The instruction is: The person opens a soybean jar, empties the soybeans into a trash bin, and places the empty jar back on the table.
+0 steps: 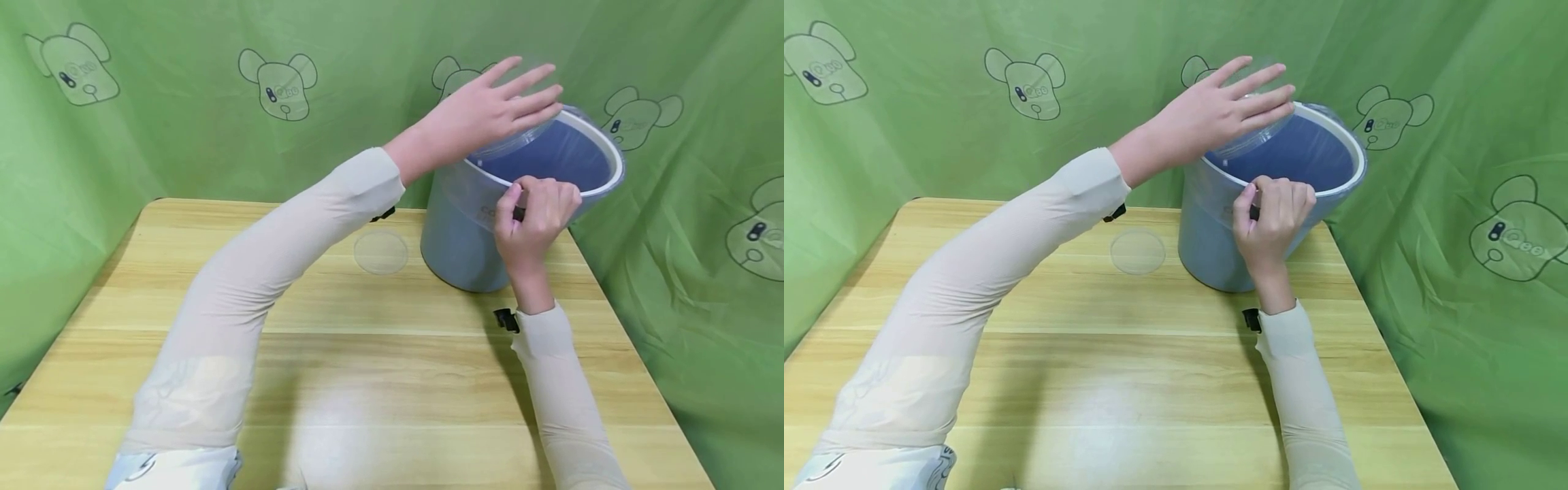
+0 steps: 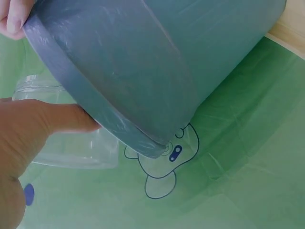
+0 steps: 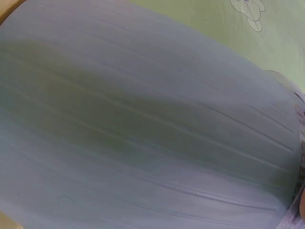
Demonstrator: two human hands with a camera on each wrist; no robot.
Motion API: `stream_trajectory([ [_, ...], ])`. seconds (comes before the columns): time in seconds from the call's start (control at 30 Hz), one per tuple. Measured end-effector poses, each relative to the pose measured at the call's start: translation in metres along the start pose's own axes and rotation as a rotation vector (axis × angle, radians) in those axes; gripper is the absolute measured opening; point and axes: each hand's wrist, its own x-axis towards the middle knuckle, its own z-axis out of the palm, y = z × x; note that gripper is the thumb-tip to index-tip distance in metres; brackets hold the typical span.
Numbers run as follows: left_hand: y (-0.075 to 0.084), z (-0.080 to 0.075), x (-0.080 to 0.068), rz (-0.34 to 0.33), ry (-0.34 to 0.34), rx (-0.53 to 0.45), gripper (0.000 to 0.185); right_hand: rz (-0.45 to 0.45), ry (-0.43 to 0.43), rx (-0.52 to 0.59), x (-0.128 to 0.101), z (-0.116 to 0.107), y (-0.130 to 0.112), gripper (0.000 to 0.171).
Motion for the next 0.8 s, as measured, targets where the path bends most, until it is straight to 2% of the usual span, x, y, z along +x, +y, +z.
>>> stream_trajectory([
  [0.17, 0.006, -0.003, 0.002, 0.075, -0.015, 0.089, 0.073, -0.011, 0.002, -0.006, -0.001, 0.000, 0.005, 0.025],
  [0.33, 0.007, -0.006, 0.004, 0.097, -0.010, 0.118, 0.072, -0.015, 0.009, -0.008, 0.001, 0.000, 0.007, 0.026],
  [0.43, 0.005, -0.008, 0.005, 0.097, -0.039, 0.121, 0.072, -0.007, 0.007, -0.003, 0.003, 0.000, 0.002, 0.024],
  [0.57, -0.002, -0.011, 0.005, 0.019, -0.073, 0.049, 0.079, 0.006, 0.002, 0.006, 0.007, -0.001, -0.005, 0.022],
  [0.7, -0.008, -0.009, 0.003, -0.112, 0.018, -0.027, 0.079, 0.008, -0.003, 0.010, 0.006, -0.001, -0.005, 0.022],
  [0.73, -0.008, -0.009, 0.003, -0.125, 0.035, -0.023, 0.080, 0.007, -0.003, 0.009, 0.005, -0.001, -0.004, 0.022],
  [0.8, -0.008, -0.009, 0.003, -0.107, 0.049, 0.000, 0.079, 0.007, -0.004, 0.006, 0.002, -0.001, 0.000, 0.022],
])
